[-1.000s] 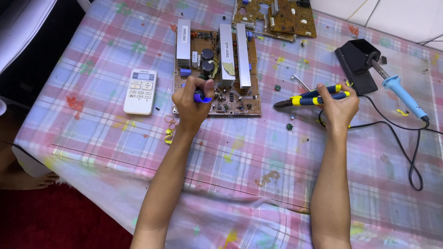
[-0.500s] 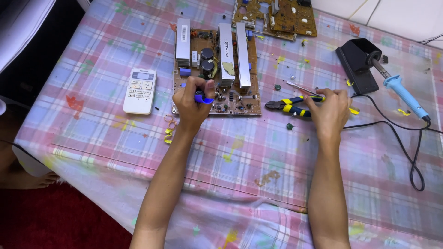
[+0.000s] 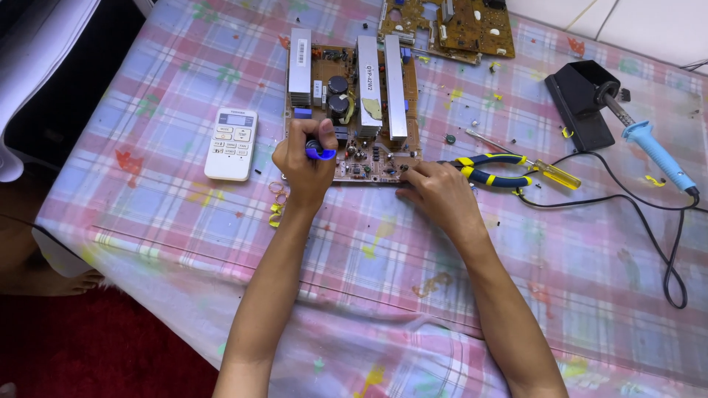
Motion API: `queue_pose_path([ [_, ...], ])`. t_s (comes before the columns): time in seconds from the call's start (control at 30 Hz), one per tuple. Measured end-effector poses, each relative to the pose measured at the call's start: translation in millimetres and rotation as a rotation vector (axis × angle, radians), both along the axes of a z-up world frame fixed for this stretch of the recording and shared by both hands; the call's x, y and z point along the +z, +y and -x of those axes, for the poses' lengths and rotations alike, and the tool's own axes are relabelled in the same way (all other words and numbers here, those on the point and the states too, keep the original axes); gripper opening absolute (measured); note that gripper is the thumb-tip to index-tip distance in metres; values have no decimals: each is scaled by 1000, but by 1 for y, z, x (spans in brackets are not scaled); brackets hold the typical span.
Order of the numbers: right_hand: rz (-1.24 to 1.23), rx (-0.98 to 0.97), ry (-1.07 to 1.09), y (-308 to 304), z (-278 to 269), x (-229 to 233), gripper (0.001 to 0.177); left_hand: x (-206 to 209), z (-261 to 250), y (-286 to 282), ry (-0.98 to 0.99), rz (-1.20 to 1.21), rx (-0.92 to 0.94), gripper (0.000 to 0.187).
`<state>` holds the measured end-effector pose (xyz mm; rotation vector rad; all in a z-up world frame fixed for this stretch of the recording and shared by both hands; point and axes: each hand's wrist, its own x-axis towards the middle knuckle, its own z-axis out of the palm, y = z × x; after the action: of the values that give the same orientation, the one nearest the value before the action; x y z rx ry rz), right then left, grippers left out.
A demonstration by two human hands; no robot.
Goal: The person uses a soldering iron and a screwdriver to work on a green circuit board, then flips it over to use pliers and a screwdriver on the other side. They manipulate small components and wires on the board throughout the process.
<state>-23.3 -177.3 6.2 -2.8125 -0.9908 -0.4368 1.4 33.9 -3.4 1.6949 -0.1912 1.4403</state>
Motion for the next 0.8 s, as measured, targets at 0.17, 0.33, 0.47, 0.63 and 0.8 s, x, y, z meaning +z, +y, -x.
queue_pose_path([
  [0.17,57,95,-301,1,-12,-22,11,1,-3,6,-19,42,5,24],
  [0.33,152,315,-569,-3,-23,-33,6,6,-5,11,-81,25,28,24],
  [0.47,259,444,-721,-11,-34,-44,8,4,-5,16,-210,-16,-51,20],
  [0.63,243,439,-835,1,-30,13,5,9,4,28,-423,-168,-130,24],
  [0.8,108,397,-800,8,-47,67,9,32,11,32,-497,-204,-86,27],
])
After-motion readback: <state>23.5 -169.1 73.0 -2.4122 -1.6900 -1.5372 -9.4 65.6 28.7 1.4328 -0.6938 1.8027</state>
